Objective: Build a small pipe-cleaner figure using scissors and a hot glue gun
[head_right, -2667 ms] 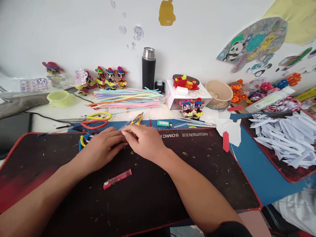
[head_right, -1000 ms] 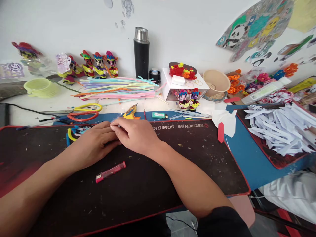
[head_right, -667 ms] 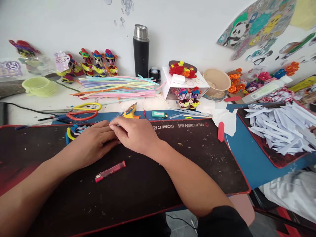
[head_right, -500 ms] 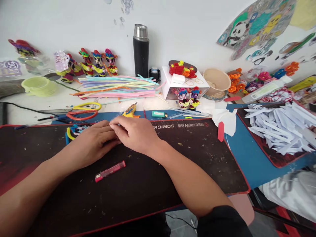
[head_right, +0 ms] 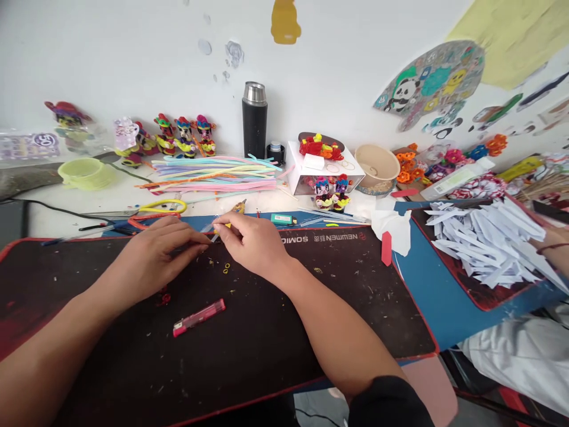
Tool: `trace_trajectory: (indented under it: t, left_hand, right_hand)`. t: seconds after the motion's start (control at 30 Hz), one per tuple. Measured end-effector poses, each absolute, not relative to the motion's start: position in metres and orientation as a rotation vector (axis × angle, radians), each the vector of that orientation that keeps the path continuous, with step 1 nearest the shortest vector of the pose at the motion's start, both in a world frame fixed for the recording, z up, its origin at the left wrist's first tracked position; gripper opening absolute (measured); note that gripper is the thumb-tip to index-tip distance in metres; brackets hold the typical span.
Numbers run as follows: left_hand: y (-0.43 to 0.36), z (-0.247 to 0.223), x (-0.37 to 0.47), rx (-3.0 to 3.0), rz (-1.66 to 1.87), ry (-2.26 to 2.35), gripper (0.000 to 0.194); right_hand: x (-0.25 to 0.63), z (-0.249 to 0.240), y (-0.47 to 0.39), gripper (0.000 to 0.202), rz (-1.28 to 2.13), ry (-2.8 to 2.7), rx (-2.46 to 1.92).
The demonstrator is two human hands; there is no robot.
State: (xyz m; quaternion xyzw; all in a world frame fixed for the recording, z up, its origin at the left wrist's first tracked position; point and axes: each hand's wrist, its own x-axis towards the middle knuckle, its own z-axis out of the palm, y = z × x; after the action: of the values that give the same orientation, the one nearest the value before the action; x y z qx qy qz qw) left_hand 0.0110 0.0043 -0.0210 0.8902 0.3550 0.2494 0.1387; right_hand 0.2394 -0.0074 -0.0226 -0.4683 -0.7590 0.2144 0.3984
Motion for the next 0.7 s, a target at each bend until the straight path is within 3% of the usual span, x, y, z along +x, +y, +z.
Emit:
trace_trajectory:
  t: [0.53,0.7]
  left_hand:
    - [0.021,-0.012,-0.013,2.324,1.101,1.431,0.023]
    - [0.028,-0.008,-0.028,2.255,1.167,1.567,0.025]
  right_hand:
    - [0.243,-0.030,-0.002,0.028,0.663,-1.633,-1.274]
    - [0.234,-0.020,-0.018,0.026,0.611,-1.769,-1.286]
